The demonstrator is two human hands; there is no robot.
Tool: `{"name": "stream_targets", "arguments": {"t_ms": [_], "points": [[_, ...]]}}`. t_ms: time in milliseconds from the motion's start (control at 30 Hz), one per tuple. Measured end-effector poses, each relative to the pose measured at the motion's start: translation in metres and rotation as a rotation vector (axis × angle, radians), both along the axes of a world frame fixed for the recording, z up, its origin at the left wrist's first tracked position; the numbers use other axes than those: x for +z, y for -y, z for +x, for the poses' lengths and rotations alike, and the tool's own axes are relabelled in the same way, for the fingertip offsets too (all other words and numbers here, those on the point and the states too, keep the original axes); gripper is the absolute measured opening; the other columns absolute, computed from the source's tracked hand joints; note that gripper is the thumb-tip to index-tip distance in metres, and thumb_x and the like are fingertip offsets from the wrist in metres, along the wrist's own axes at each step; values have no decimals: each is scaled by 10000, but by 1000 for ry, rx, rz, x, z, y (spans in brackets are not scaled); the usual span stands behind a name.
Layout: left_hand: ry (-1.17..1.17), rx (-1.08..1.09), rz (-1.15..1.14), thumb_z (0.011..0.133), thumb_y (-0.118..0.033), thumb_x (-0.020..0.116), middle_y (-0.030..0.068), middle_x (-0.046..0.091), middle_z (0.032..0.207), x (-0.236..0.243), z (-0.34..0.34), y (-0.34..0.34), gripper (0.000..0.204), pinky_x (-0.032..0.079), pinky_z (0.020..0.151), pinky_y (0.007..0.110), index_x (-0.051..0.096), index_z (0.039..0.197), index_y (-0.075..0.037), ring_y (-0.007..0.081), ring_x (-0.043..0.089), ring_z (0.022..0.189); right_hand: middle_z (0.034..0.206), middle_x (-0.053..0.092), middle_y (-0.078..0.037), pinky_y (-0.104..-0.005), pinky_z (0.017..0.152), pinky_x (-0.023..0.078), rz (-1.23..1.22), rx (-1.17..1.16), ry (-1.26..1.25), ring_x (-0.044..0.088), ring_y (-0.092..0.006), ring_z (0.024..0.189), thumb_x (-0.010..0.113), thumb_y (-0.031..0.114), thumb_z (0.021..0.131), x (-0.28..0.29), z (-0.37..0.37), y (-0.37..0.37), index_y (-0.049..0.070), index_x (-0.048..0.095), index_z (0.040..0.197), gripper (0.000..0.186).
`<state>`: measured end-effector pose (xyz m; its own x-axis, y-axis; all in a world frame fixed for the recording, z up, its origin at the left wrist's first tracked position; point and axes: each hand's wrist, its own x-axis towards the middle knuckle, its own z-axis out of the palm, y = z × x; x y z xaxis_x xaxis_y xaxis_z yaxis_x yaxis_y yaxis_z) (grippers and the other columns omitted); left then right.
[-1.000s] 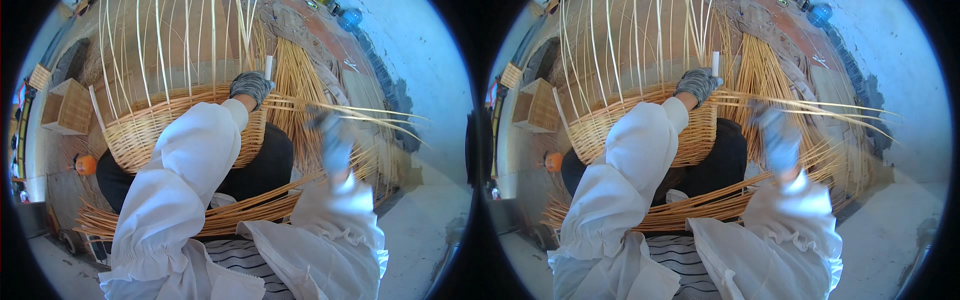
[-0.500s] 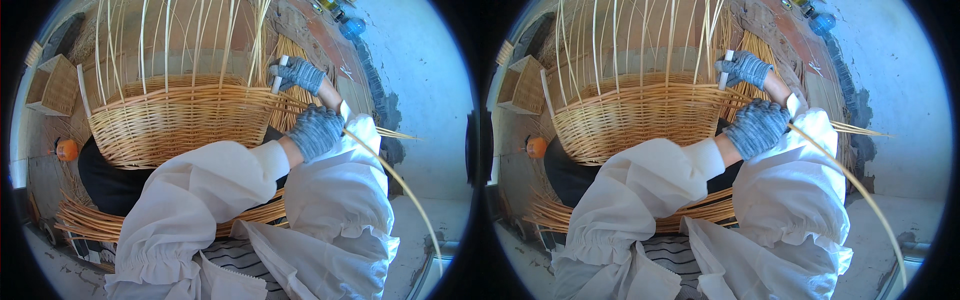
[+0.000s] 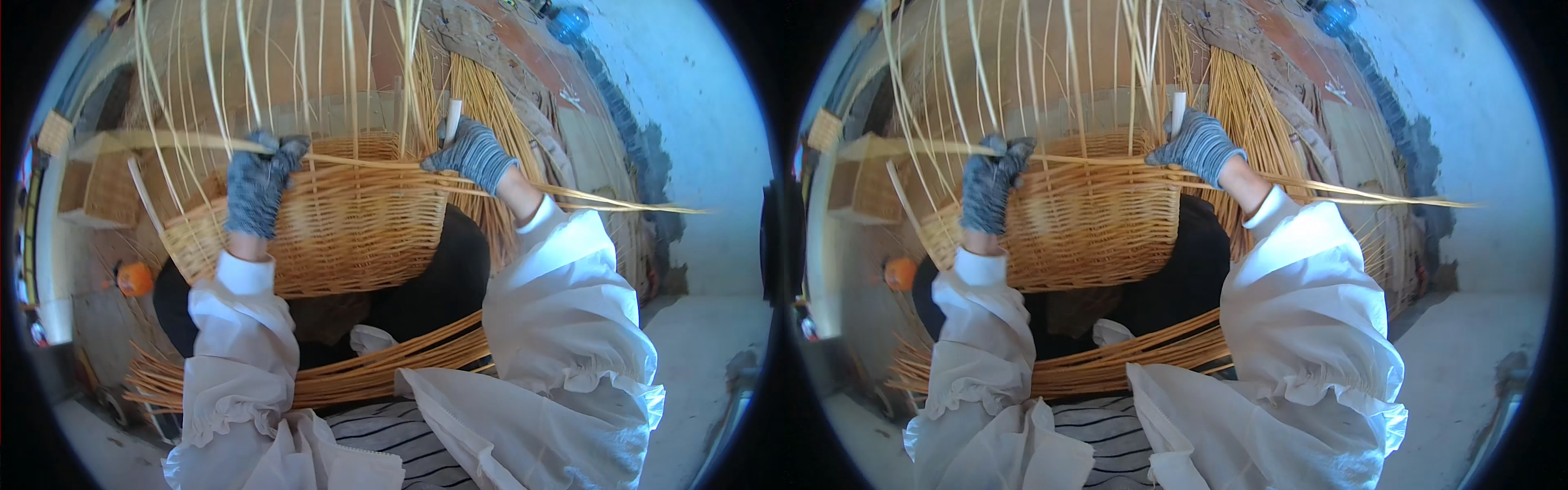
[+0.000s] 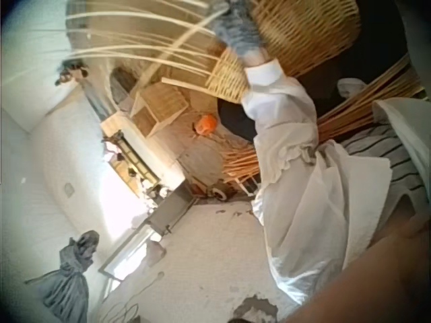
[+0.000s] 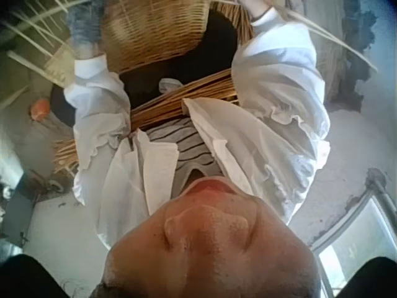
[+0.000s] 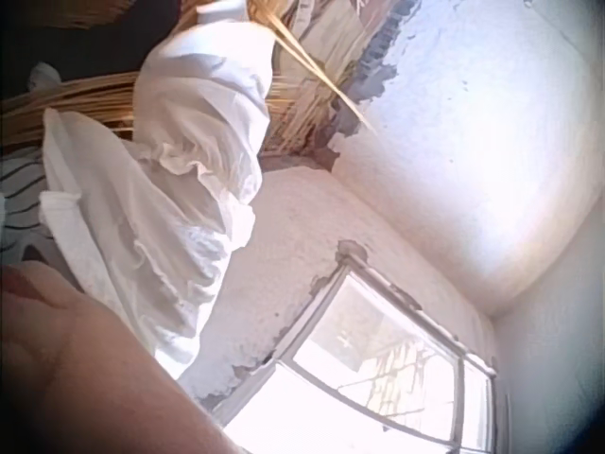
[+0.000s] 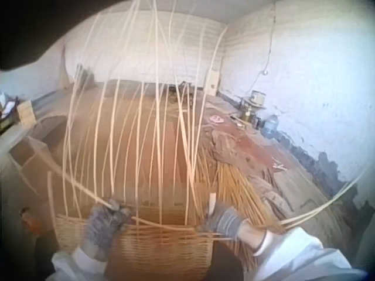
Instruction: Weaving a large wicker basket using willow rods, including trimming rods with shears.
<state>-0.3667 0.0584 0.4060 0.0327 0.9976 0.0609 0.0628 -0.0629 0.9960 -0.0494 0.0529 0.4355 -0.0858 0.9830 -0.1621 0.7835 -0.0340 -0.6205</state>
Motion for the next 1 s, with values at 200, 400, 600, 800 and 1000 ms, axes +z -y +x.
{"name": "stream_targets", "arguments": {"t_ms": [200,400,600,800,1000], "points": [[-1381,-470,942,837,-127,568,97,614,786,126,160,-120,113,516,653,352,662,873,-73,195,610,740,834,636,-186,-404,750,509,161,-369,39,636,-333,815,744,294,729,-11,-28,18,18,594,921,368],[-1383,-1057,234,797,-427,654,171,507,1304,77,319,-146,582,434,964,411,515,1296,-161,292,508,1188,806,635,-183,-438,732,506,325,-620,335,636,-334,787,590,216,829,-7,-50,15,15,589,871,206],[-354,244,598,944,-153,461,160,595,1113,92,-12,-45,294,530,805,311,492,1189,6,263,615,990,935,662,-197,-415,788,498,8,-411,129,638,-353,894,594,343,817,-29,-5,5,24,592,1025,380],[-565,493,-272,817,-480,640,198,643,978,-67,-206,91,546,472,822,410,555,1097,-20,309,614,966,904,640,-55,-276,764,473,158,-198,-524,583,-141,832,674,232,842,-65,29,-1,2,566,1063,336],[-702,372,103,751,-245,750,197,628,1049,-32,-191,129,582,482,854,383,498,1235,-41,331,614,965,1046,661,-83,-259,812,473,-191,-319,-696,599,-131,907,696,119,818,-81,100,-16,-23,534,1173,416]]}}
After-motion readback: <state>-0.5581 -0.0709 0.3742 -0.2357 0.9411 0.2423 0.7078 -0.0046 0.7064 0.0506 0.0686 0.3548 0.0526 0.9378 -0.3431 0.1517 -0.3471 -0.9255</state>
